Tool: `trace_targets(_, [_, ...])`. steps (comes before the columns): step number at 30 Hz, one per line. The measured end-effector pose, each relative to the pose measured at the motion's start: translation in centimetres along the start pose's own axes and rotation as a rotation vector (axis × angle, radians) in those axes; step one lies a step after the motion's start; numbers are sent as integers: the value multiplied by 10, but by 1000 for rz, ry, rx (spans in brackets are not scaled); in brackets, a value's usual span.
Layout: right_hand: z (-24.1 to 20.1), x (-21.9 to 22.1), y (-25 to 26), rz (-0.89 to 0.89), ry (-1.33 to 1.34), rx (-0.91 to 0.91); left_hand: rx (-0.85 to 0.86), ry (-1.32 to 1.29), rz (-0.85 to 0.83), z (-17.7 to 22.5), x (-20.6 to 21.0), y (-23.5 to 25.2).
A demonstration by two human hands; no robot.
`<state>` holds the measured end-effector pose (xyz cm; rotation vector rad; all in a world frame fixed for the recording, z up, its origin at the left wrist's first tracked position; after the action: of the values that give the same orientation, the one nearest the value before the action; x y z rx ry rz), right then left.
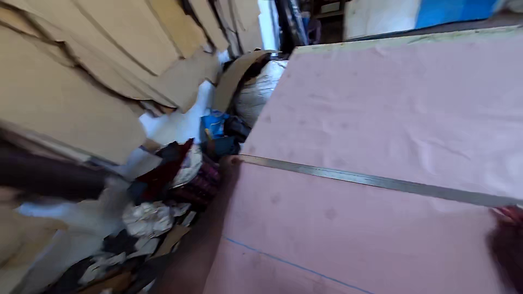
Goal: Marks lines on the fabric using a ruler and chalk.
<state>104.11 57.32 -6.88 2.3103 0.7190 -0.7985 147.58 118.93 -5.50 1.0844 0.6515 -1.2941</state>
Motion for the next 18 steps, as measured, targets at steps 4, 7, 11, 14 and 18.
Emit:
trace_targets(4, [10,-4,-2,35,-255,65,112,32,-5,23,-9,-14])
trace_targets(7, [10,-7,2,40,-210,83,117,20,-28,27,-9,-16])
trace_targets(11, [11,-10,6,15,-180,121,75,6,-67,44,-18,-27])
trace_targets(14, [15,-10,7,9,-165,102,-25,-37,-84,56,-19,-32])
trace_targets(18, [21,-9,7,30,-140,88,37,-96,-61,73,-26,-44])
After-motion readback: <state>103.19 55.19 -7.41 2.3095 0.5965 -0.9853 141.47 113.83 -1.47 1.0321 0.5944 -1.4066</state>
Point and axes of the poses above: each hand's wrist, its own y-axis towards the middle knuckle, its own x-axis out of the palm, z = x × y, the point moved 5 cm from there along y, towards the middle knuckle, and after that the axes turned 8 degrees about y, right-handed, at the moved point
